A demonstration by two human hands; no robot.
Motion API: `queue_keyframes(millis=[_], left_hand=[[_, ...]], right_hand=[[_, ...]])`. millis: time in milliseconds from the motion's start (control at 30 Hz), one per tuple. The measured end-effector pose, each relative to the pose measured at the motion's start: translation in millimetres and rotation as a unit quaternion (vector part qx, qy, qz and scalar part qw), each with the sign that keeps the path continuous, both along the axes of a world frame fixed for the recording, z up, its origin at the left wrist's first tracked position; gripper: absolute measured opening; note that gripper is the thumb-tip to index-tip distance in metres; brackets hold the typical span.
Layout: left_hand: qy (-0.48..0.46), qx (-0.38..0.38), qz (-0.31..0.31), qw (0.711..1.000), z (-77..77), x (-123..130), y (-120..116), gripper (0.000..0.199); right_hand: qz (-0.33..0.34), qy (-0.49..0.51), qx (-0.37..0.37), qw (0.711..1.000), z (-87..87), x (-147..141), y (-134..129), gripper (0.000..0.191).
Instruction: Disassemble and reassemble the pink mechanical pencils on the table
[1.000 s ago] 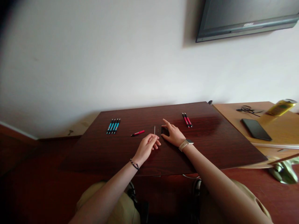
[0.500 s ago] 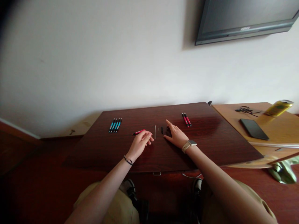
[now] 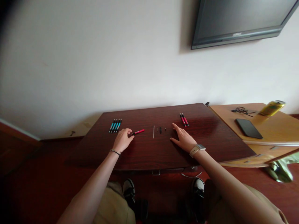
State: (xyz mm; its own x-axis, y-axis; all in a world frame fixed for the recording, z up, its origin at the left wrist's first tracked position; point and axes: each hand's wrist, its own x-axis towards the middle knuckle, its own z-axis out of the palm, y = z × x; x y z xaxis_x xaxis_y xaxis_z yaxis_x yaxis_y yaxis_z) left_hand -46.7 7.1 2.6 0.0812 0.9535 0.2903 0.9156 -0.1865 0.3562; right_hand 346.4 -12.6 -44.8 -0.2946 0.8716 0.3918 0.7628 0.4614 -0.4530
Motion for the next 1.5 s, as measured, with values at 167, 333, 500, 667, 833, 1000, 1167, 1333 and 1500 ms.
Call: queue_keyframes(millis=[167, 333, 500, 667, 833, 1000, 1167, 1333, 1500], left_hand=[[0.017, -0.014, 0.018, 1.0, -8.5, -4.9, 3.3, 0.01], [0.03, 0.029, 0.022, 0.999, -17.3, 1.3, 3.1, 0.008], [0.01, 0.058, -0.001, 0.998, -21.6, 4.5, 1.9, 0.012], [-0.031, 0.084, -0.1, 0.991, -11.1, 23.7, -9.4, 0.012], [-0.03, 0.104, -0.2, 0.974, -2.6, 55.1, -27.2, 0.011], [-0.078, 0.116, -0.248, 0.959, -8.3, 69.9, -30.3, 0.009], [-0.146, 0.084, -0.257, 0.952, -13.2, 64.0, -25.9, 0.012], [-0.228, 0.066, -0.184, 0.954, -17.7, 58.0, -21.0, 0.022], [-0.256, 0.067, -0.153, 0.952, -19.2, 57.4, -18.4, 0.024]], right_hand=[[0.001, -0.004, 0.004, 1.0, -0.2, 1.9, -4.2, 0.086], [-0.003, -0.014, 0.005, 1.0, 1.1, -1.7, -3.8, 0.085], [-0.011, -0.021, 0.01, 1.0, 4.6, -6.8, -2.1, 0.084], [0.002, 0.071, 0.023, 0.997, 19.3, -29.2, -7.8, 0.064], [0.059, 0.244, -0.106, 0.962, 31.0, -66.0, -16.5, 0.045], [0.043, 0.301, -0.147, 0.941, 27.5, -87.4, -20.3, 0.028], [0.071, 0.34, -0.184, 0.92, 24.5, -92.7, -21.6, 0.031], [0.079, 0.332, -0.196, 0.919, 25.3, -91.5, -19.9, 0.027], [0.086, 0.304, -0.196, 0.928, 24.2, -90.7, -20.1, 0.018]])
